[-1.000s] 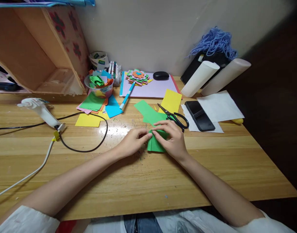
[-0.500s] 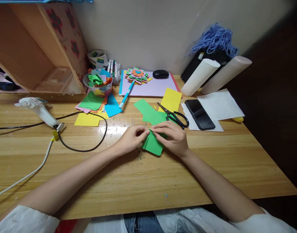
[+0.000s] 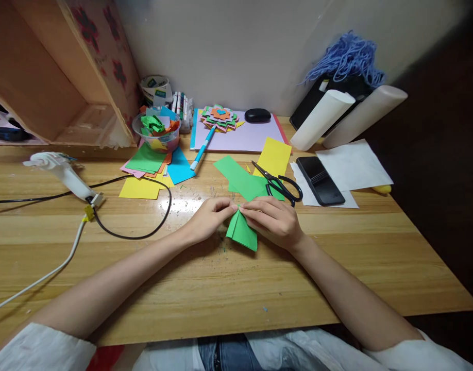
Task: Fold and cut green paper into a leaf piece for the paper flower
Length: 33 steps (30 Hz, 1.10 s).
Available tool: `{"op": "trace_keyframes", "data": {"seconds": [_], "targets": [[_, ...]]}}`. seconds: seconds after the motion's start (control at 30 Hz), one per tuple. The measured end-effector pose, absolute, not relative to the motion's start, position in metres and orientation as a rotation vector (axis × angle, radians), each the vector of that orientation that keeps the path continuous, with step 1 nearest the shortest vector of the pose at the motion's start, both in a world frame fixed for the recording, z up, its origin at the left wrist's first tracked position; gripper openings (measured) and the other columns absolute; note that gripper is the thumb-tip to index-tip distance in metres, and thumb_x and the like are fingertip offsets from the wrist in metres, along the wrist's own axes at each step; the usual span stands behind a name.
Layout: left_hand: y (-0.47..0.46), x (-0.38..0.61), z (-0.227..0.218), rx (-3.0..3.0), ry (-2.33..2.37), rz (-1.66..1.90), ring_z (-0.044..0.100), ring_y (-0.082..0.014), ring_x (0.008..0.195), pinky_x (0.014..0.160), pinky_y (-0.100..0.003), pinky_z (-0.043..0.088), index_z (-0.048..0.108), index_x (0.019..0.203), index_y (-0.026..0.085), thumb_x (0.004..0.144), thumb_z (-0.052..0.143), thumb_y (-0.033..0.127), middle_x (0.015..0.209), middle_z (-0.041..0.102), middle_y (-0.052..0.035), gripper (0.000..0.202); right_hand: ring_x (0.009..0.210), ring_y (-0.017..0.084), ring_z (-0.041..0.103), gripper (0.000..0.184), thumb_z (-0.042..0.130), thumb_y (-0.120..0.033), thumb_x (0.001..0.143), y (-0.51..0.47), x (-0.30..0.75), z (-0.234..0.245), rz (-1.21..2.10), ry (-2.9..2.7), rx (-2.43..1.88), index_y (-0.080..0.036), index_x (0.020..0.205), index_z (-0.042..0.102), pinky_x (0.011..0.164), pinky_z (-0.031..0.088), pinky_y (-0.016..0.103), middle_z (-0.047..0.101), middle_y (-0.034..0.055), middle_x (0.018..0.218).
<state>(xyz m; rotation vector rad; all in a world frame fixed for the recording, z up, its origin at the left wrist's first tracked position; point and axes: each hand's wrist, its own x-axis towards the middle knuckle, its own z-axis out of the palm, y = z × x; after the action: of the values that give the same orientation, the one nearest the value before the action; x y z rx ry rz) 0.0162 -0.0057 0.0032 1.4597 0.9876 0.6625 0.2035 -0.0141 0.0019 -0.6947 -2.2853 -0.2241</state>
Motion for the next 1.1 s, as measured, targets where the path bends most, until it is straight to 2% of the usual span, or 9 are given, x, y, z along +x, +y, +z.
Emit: {"op": "trace_keyframes", "data": {"seconds": [0.17, 0.43, 0.6, 0.9, 1.1], "targets": [[-0.0059, 0.0157, 0.0023, 1.46, 0.967, 0.656, 0.037, -0.0083, 0.051, 0.049, -0.022, 0.03, 0.045, 0.062, 0.016, 0.083, 0.044, 0.041, 0.055, 0.039, 0.005, 0.032, 0.078, 0.018, 0.062, 0.018, 0.059, -0.012, 0.078, -0.016, 0.2014, 0.0007, -0.187, -2.273, -0.71, -0.02, 0.093, 0.064, 0.069, 0.053, 0.031, 0.071, 0.0046, 0.084], [-0.0072, 0.0159, 0.0049, 1.529, 1.024, 0.669, 0.035, -0.0084, 0.052, 0.049, -0.022, 0.027, 0.043, 0.058, 0.016, 0.083, 0.044, 0.038, 0.054, 0.036, 0.0052, 0.033, 0.078, 0.017, 0.061, 0.017, 0.061, -0.011, 0.076, -0.0131, 0.2027, -0.0062, 0.09, -2.155, -0.798, -0.02, 0.09, 0.063, 0.07, 0.052, 0.034, 0.069, 0.0051, 0.083], [-0.0078, 0.0148, 0.0046, 1.461, 1.007, 0.626, 0.035, -0.0084, 0.049, 0.047, -0.022, 0.027, 0.046, 0.061, 0.016, 0.082, 0.043, 0.041, 0.051, 0.037, 0.0057, 0.033, 0.081, 0.018, 0.061, 0.017, 0.06, -0.01, 0.077, -0.0157, 0.2051, -0.0043, -0.002, -2.245, -0.745, -0.018, 0.092, 0.062, 0.069, 0.053, 0.033, 0.069, 0.0073, 0.085], [-0.0059, 0.0151, 0.0028, 1.388, 0.968, 0.628, 0.031, -0.0069, 0.045, 0.046, -0.022, 0.025, 0.042, 0.057, 0.017, 0.08, 0.047, 0.041, 0.048, 0.034, 0.0071, 0.034, 0.086, 0.02, 0.061, 0.019, 0.05, -0.009, 0.083, -0.015, 0.2085, -0.0015, -0.179, -2.417, -0.621, -0.016, 0.097, 0.061, 0.074, 0.053, 0.036, 0.068, 0.0101, 0.093], [-0.0054, 0.0151, 0.0029, 1.378, 0.977, 0.621, 0.035, -0.0072, 0.045, 0.046, -0.022, 0.028, 0.043, 0.056, 0.016, 0.078, 0.05, 0.042, 0.047, 0.038, 0.0065, 0.035, 0.085, 0.02, 0.061, 0.019, 0.05, -0.007, 0.082, -0.0147, 0.2066, 0.0002, -0.258, -2.457, -0.576, -0.013, 0.096, 0.061, 0.072, 0.054, 0.035, 0.068, 0.0117, 0.093]]}}
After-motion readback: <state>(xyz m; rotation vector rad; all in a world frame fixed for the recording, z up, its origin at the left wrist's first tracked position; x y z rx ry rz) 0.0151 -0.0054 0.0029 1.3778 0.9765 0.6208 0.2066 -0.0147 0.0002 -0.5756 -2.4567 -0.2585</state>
